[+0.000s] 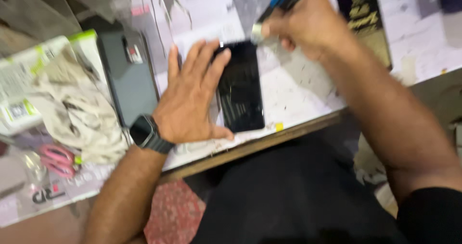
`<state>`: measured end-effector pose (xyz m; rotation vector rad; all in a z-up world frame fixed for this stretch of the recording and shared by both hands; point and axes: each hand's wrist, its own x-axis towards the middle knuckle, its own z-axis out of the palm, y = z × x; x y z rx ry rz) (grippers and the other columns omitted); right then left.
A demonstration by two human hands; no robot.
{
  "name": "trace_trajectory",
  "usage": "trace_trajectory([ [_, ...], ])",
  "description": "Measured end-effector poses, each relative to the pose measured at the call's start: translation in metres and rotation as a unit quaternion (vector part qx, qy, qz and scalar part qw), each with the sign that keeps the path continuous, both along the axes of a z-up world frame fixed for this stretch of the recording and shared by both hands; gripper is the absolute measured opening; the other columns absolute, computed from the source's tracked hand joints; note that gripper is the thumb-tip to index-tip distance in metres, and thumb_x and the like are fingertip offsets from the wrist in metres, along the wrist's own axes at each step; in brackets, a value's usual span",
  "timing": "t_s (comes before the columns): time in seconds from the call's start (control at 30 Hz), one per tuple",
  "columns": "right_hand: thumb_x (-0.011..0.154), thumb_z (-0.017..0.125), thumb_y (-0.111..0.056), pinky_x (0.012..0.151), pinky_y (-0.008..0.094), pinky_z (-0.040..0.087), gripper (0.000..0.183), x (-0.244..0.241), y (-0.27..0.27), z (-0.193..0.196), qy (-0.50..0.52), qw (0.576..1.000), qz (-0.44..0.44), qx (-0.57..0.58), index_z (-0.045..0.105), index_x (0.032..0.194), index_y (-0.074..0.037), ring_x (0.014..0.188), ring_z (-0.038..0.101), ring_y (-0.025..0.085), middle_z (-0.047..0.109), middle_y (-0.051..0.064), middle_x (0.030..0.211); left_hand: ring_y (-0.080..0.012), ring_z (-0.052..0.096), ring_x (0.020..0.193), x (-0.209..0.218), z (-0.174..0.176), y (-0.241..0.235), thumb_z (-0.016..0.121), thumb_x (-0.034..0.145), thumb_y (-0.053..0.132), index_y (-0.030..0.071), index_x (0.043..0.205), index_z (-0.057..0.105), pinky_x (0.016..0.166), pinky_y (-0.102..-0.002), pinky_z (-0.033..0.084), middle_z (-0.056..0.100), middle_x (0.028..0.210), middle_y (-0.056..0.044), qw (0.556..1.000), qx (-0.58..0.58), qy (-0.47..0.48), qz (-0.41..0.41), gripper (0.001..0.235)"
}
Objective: The person removes a black phone case, then uses a blue plastic card to scrape the phone screen. They wipe the screen with a pink cloth and align a new screen protector before pressing it onto the display. The person smooths the protector with the card and wipes the surface again.
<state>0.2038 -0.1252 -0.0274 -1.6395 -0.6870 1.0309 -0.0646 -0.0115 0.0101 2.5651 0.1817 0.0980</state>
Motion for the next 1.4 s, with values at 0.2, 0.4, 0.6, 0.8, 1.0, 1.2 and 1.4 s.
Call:
trace_trajectory([
  [0.2,0.077,0.079,0.007,0.036,0.023,0.04,0.02,-0.007,0.009,0.018,-0.001,1.0,0.0,-0.01,0.066,0.089,-0.003,0.045,0.055,0.008,0.065,0.006,0.069,-0.0477,0.023,0.146,0.005,0.012,-0.002,0.096,0.035,0.06,0.002,0.151,0.03,0.116,-0.07,0.005,0.029,0.156,-0.028,1.0,-0.011,0.02,0.009,0.145],
  [0.4,0.076,0.079,0.006,0.034,0.026,0.036,0.017,-0.008,0.011,0.022,0.004,0.998,-0.01,-0.055,0.067,0.084,-0.002,0.042,0.05,0.008,0.065,0.006,0.067,-0.0477,0.022,0.146,0.008,0.015,-0.003,0.098,0.033,0.054,0.003,0.15,0.029,0.116,-0.069,0.003,0.028,0.155,-0.029,0.999,-0.018,0.031,0.009,0.146],
  [0.6,0.078,0.081,0.005,0.036,0.025,0.036,0.014,-0.01,0.011,0.026,-0.032,0.996,-0.002,-0.084,0.069,0.079,-0.003,0.042,0.049,0.008,0.063,0.006,0.063,-0.0496,0.021,0.145,0.01,0.014,-0.005,0.098,0.034,0.052,0.003,0.151,0.028,0.115,-0.07,0.003,0.026,0.154,-0.033,0.999,-0.02,0.028,0.003,0.145],
  [0.8,0.077,0.081,0.005,0.036,0.026,0.036,0.014,-0.011,0.01,0.025,-0.039,0.994,-0.009,-0.1,0.069,0.08,-0.002,0.043,0.049,0.008,0.063,0.007,0.063,-0.0495,0.021,0.146,0.01,0.014,-0.005,0.098,0.035,0.05,0.003,0.151,0.028,0.116,-0.07,0.003,0.026,0.155,-0.033,0.999,-0.018,0.035,0.006,0.143],
  [1.0,0.076,0.082,0.006,0.036,0.026,0.035,0.015,-0.01,0.009,0.021,-0.019,0.997,-0.008,-0.068,0.069,0.079,0.0,0.042,0.049,0.009,0.066,0.008,0.065,-0.0495,0.021,0.146,0.01,0.015,-0.004,0.098,0.035,0.051,0.003,0.15,0.029,0.115,-0.07,0.003,0.025,0.155,-0.034,0.999,-0.016,0.041,0.005,0.143],
  [1.2,0.076,0.082,0.007,0.038,0.025,0.036,0.015,-0.01,0.006,0.015,-0.004,0.998,-0.017,-0.053,0.07,0.08,-0.001,0.046,0.052,0.008,0.066,0.007,0.068,-0.0494,0.02,0.147,0.01,0.015,-0.004,0.098,0.036,0.05,0.003,0.151,0.028,0.116,-0.07,0.002,0.024,0.155,-0.034,0.999,-0.021,0.032,0.002,0.143],
  [1.4,0.075,0.083,0.006,0.043,0.022,0.044,0.016,-0.012,0.009,0.013,-0.034,0.999,-0.019,-0.033,0.071,0.08,-0.002,0.053,0.058,0.006,0.068,0.005,0.07,-0.0489,0.02,0.147,0.01,0.016,-0.005,0.099,0.035,0.05,0.003,0.151,0.028,0.116,-0.069,0.001,0.024,0.155,-0.033,0.999,-0.025,0.041,0.002,0.144],
])
